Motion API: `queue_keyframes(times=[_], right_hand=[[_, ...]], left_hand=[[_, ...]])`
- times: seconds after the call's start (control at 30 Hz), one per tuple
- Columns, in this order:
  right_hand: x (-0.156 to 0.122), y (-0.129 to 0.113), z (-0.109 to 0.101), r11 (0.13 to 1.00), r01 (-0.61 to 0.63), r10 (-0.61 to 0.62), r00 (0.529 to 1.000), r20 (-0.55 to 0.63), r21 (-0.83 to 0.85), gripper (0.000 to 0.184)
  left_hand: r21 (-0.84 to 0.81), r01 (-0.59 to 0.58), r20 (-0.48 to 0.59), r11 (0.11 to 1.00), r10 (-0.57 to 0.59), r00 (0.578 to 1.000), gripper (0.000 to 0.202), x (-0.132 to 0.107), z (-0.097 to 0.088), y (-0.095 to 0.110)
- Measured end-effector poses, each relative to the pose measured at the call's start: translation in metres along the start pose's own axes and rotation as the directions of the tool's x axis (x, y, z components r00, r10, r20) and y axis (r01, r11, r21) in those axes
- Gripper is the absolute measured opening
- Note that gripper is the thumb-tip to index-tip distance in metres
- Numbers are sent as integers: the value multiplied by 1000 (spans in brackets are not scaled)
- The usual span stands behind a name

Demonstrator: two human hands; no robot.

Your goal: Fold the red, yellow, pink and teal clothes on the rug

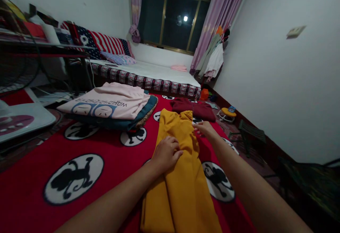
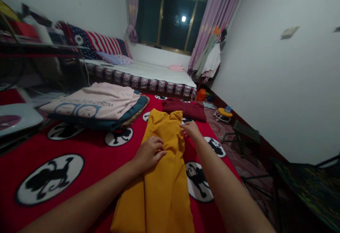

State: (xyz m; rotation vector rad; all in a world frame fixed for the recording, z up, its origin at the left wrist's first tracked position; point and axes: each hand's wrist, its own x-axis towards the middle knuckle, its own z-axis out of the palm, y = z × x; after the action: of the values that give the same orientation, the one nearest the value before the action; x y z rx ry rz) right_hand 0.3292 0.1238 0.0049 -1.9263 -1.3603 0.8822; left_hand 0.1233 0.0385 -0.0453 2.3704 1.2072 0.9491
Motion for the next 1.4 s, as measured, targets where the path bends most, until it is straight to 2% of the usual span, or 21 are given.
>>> queue_keyframes(times=[0.17,0.27,0.37,0.43,0.5,0.53,0.6,0.67,0.7,0.77,0.83,0.87,0.9,0.93,1.0,1.03,1.1,1.2,1.3,1.37,1.4], right_hand=[[44,-15,16,983,132,-155,970,-190,-129,25],[59,-18,26,970,157,-194,960,-201,-186,18],[71,-21,30,981,154,-175,965,-193,-118,17],[78,-22,33,986,164,-167,963,-212,-29,16],[84,-22,37,981,180,-158,960,-232,78,14],[85,-22,39,974,189,-154,959,-237,129,14],[85,-19,44,954,210,-159,959,-234,213,12],[82,-14,48,934,239,-180,956,-230,264,6],[79,-12,49,926,257,-196,953,-232,277,4],[68,-6,49,912,292,-223,942,-251,288,12],[50,1,45,897,371,-307,913,-268,239,22],[39,6,42,877,448,-398,879,-261,174,24],[26,11,39,835,544,-514,826,-230,87,25],[11,17,35,765,644,-635,753,-172,-4,25],[-21,30,26,593,796,-802,597,-8,-125,24],[-38,36,22,537,832,-833,549,65,-138,25],[-69,47,13,480,868,-851,496,175,-126,31],[-112,54,4,410,903,-860,429,276,-128,38],[-148,48,1,245,951,-835,306,456,-190,45],[-167,41,2,123,973,-779,216,588,-194,48],[-175,38,4,93,980,-755,185,629,-177,48]], left_hand=[[-36,-17,-19,999,16,1000,16,-6,3,-1],[-67,-11,-13,998,10,1000,20,-9,2,3],[-193,15,-38,981,-22,999,19,-9,0,5],[-317,52,-119,947,-94,988,15,-6,1,3],[-448,117,-193,887,-223,955,16,-2,4,-4],[-513,162,-197,843,-300,934,21,0,6,-8],[-622,262,-135,738,-430,893,33,4,11,-17],[-671,334,-50,661,-491,870,39,7,12,-24],[-667,357,-26,654,-499,866,39,8,11,-26],[-599,359,-21,716,-462,887,37,9,6,-28],[-447,269,-48,853,-324,945,36,10,-3,-30],[-350,189,-51,917,-220,974,36,10,-7,-32],[-255,105,-37,961,-118,992,36,10,-10,-35],[-176,36,-8,984,-38,999,37,10,-11,-38],[-86,-33,53,996,38,998,38,10,-12,-45],[-78,-39,66,996,44,997,39,9,-11,-48],[-114,-19,31,993,23,999,38,9,-9,-54],[-213,55,-120,976,-82,989,29,10,-8,-58],[-296,134,-218,946,-203,955,25,9,-10,-59],[-319,166,-221,933,-243,944,23,7,-13,-59],[-317,173,-217,932,-249,944,23,6,-15,-58]])
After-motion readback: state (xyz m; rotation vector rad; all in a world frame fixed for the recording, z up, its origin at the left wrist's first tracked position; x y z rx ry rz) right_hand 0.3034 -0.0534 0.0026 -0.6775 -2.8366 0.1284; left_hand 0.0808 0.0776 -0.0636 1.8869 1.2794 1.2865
